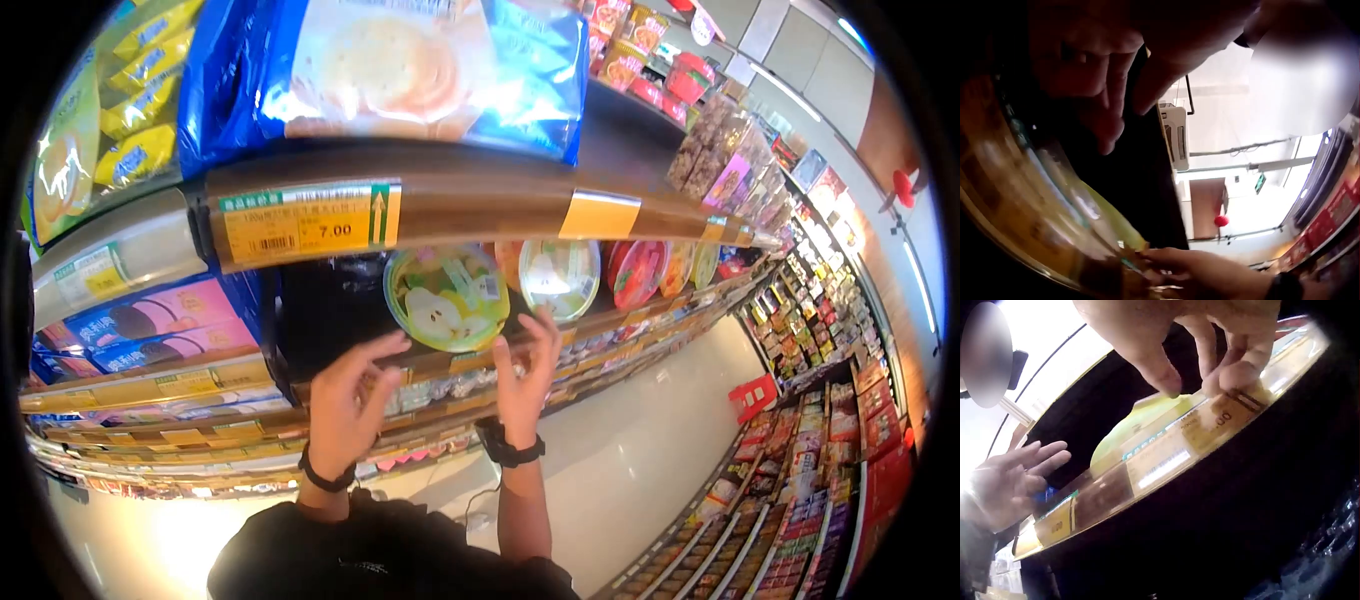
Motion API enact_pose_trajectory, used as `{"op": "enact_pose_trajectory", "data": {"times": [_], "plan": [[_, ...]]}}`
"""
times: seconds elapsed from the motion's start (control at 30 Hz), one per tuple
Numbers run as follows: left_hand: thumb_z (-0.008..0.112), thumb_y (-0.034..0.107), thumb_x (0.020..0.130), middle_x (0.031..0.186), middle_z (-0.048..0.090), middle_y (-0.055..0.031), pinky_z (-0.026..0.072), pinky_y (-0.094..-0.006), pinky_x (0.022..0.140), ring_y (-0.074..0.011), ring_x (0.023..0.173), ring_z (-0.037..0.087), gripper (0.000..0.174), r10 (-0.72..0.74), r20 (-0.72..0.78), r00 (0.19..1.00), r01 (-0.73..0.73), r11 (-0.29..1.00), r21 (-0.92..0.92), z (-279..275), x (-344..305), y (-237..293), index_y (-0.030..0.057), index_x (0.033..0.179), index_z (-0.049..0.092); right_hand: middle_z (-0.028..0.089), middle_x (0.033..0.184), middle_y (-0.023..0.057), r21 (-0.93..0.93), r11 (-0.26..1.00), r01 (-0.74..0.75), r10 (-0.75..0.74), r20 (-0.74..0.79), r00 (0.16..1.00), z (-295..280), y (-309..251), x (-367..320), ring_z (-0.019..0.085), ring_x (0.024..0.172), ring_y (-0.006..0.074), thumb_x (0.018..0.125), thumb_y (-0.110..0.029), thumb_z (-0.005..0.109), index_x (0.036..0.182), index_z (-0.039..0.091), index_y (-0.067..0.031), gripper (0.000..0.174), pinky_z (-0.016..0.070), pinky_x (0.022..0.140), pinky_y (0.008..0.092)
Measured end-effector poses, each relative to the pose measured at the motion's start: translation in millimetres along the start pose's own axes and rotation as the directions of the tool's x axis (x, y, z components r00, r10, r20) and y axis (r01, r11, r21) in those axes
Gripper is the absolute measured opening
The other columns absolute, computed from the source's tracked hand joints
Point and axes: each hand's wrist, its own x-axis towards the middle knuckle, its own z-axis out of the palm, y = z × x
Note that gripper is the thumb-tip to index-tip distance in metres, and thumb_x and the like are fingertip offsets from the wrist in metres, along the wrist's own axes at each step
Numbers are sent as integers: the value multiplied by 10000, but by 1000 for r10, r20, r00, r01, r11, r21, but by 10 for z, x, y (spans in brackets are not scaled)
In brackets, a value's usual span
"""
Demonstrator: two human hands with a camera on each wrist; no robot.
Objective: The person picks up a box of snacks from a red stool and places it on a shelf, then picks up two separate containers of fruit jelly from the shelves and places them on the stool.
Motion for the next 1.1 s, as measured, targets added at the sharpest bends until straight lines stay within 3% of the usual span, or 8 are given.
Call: {"op": "enact_pose_trajectory", "data": {"times": [0.03, 0.07, 0.13, 0.17, 0.27, 0.53, 0.8, 1.1], "plan": [[653, 27, 847, 862, 692, -83, 487, -305, 610, -218, 651, 610, 253, 27, -154, 988, -28, 1000, -6, 22, 41, 55, 48, 1099, 656, 526, 1257, 87, 9, 1000, 13, -13, -9, 1000, -21, 107, -22, 522, 835, 112, 877, -82, 668, 1173, 583, -52, 309, 433, 722, 232], [639, -27, 850, 909, 711, -56, 385, -216, 522, -117, 628, 559, 245, 141, -199, 970, -118, 986, 121, 2, 67, -33, 51, 1079, 678, 544, 1226, 88, 16, 1000, 24, -24, -10, 1000, -20, 126, -17, 525, 848, 120, 880, -82, 665, 1163, 586, -48, 297, 436, 730, 239], [651, -54, 830, 858, 696, -52, 395, -225, 530, -138, 628, 549, 223, 248, -295, 923, -186, 957, 222, 5, 107, -151, 52, 1022, 689, 582, 1163, 89, 25, 999, 42, -42, 5, 999, -28, 146, -6, 532, 875, 137, 884, -82, 660, 1144, 592, -39, 272, 440, 747, 253], [677, 1, 830, 881, 692, -61, 453, -263, 602, -185, 701, 584, 210, 214, -270, 939, -138, 952, 275, -13, 104, -200, 71, 1027, 685, 621, 1075, 85, -14, 998, -54, 54, 73, 996, -62, 134, -3, 540, 891, 166, 899, -111, 650, 1122, 595, -17, 248, 443, 785, 298], [701, 151, 841, 918, 682, -87, 490, -327, 742, -243, 826, 610, 259, 202, -234, 951, -74, 883, 463, -3, 186, -158, 94, 1091, 665, 636, 1031, 77, -169, 968, 188, -182, 54, 982, -1, 138, 90, 542, 880, 192, 910, -142, 642, 1126, 590, 0, 264, 439, 805, 317], [663, 370, 856, 967, 668, -125, 447, -462, 909, -287, 1005, 595, 600, 38, -45, 998, -4, 803, 596, 110, 249, -273, 150, 1381, 473, 632, 1131, 134, -495, 837, 234, -174, 165, 971, 176, -25, 138, 538, 1116, 271, 954, -325, 561, 1261, 551, -56, 408, 185, 1100, 487], [677, 332, 848, 1049, 681, -99, 467, -436, 894, -276, 1011, 616, 469, 48, -87, 995, 9, 829, 559, 152, 237, -277, 149, 1270, 581, 571, 1253, 188, -237, 953, 186, -148, 170, 974, 298, -150, 139, 512, 1159, 309, 932, -251, 616, 1313, 504, -13, 463, 236, 1104, 436], [775, 164, 763, 1121, 658, -142, 496, -357, 847, -259, 1006, 620, 471, 198, -151, 968, -167, 966, 199, 90, 206, -246, 81, 1195, 605, 473, 1352, 161, 233, 972, 15, -40, 100, 994, 240, -268, -10, 447, 1244, 236, 882, -105, 669, 1385, 397, -1, 582, 325, 1067, 364]]}}
